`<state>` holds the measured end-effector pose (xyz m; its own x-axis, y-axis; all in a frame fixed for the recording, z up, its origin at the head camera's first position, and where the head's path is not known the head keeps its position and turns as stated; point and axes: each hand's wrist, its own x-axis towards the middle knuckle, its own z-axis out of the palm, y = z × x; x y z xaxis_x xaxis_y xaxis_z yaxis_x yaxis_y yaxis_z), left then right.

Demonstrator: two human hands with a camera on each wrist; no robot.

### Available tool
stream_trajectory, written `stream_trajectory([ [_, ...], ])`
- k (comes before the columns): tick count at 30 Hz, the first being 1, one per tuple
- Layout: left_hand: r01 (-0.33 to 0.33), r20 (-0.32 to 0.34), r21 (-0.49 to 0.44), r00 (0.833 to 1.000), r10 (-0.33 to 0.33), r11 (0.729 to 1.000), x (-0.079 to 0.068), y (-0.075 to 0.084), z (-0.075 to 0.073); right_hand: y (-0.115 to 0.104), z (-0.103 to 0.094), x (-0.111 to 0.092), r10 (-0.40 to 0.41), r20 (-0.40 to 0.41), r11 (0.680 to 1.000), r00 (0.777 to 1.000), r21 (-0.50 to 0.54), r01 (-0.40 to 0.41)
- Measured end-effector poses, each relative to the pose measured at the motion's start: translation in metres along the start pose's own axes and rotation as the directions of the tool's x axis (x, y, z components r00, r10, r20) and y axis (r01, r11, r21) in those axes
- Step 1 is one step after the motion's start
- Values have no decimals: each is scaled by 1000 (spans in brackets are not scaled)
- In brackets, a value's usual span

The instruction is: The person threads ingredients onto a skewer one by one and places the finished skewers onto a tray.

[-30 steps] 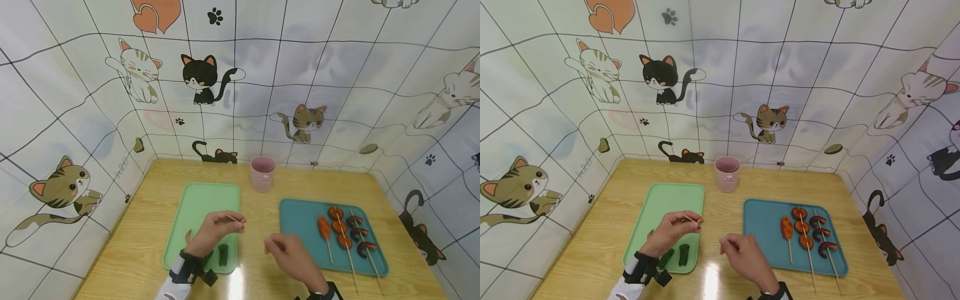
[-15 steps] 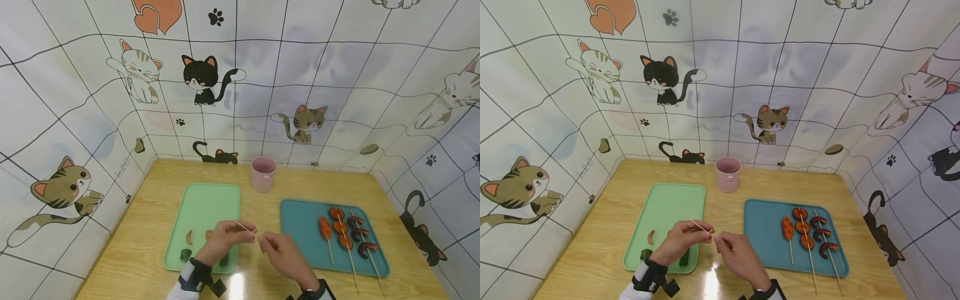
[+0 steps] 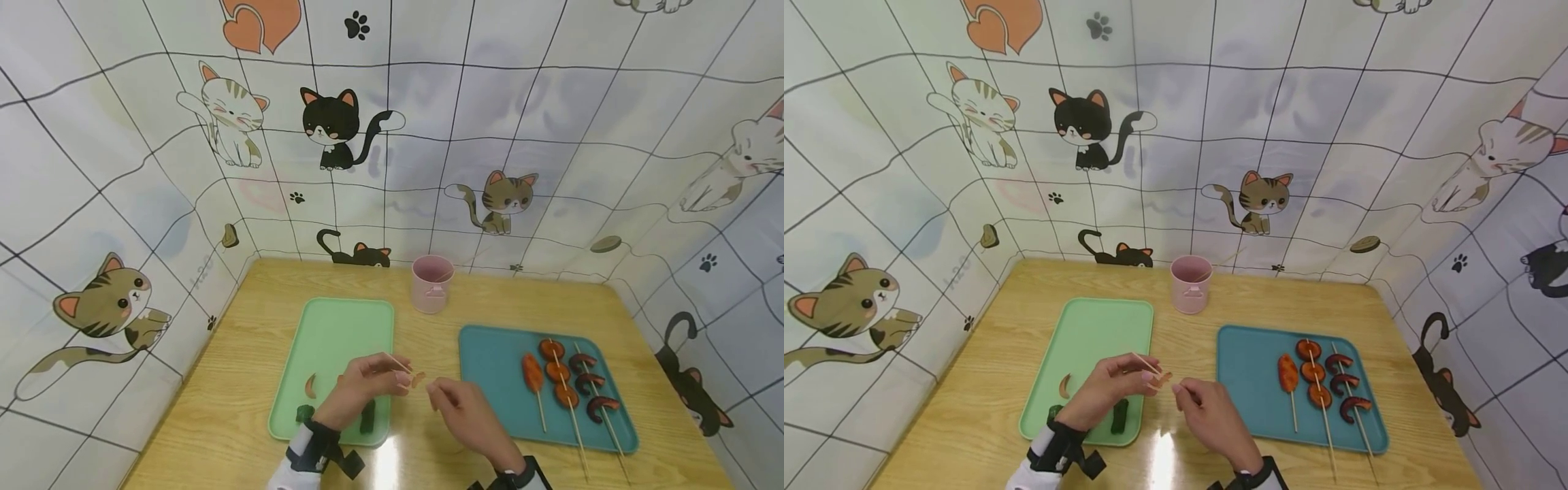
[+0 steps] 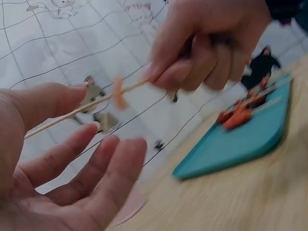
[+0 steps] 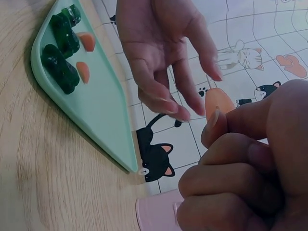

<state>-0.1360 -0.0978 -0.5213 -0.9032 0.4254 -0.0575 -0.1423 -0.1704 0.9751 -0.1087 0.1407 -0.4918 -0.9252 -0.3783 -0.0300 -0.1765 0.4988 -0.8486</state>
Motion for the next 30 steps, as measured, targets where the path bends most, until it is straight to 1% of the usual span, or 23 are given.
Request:
stream_trajectory([
  [3,-8,-76,62,997,13,998,-3,5,-15,1,-2,0,25,-14,1000,1000,-2,-25],
  [6,11,-181,149,983,16,989,-6,11,-29,4,-6,-1,46,-27,999,999,-2,-46],
  [7,30,-218,190,976,12,981,-7,12,-33,5,-7,-2,53,-32,999,998,-3,-53],
  [9,64,-284,305,958,26,950,-9,15,-40,7,-9,-2,68,-41,998,997,-14,-68],
  [11,100,-335,412,941,49,906,-10,16,-45,8,-11,-3,77,-50,997,996,-19,-78],
  [13,131,-366,514,927,79,848,-11,16,-49,10,-12,-4,80,-56,996,995,-26,-82],
  [14,146,-373,552,924,87,821,-11,15,-51,10,-13,-4,81,-58,996,995,-28,-82],
  [15,163,-376,577,923,83,800,-11,14,-52,11,-14,-4,81,-58,996,995,-28,-82],
  [19,264,-383,616,924,-11,743,-11,7,-56,13,-16,-5,93,-64,995,994,-35,-95],
  [21,299,-386,640,922,-40,708,-11,2,-57,14,-16,-6,108,-68,993,992,-34,-111],
  [22,309,-388,654,921,-45,691,-10,-1,-58,14,-17,-6,115,-69,993,991,-33,-117],
  [23,306,-383,682,923,-32,664,-9,-3,-59,15,-17,-6,123,-69,992,990,-30,-125],
  [25,305,-379,746,925,1,592,-7,-9,-60,15,-18,-7,130,-66,991,989,-27,-132],
  [28,287,-355,825,934,50,487,-4,-14,-61,16,-18,-7,131,-63,991,989,-21,-133],
  [29,277,-342,846,937,65,455,-4,-15,-61,17,-18,-7,132,-63,991,989,-19,-134],
  [30,271,-335,858,939,74,437,-4,-16,-60,17,-18,-8,131,-65,991,989,-18,-132],
])
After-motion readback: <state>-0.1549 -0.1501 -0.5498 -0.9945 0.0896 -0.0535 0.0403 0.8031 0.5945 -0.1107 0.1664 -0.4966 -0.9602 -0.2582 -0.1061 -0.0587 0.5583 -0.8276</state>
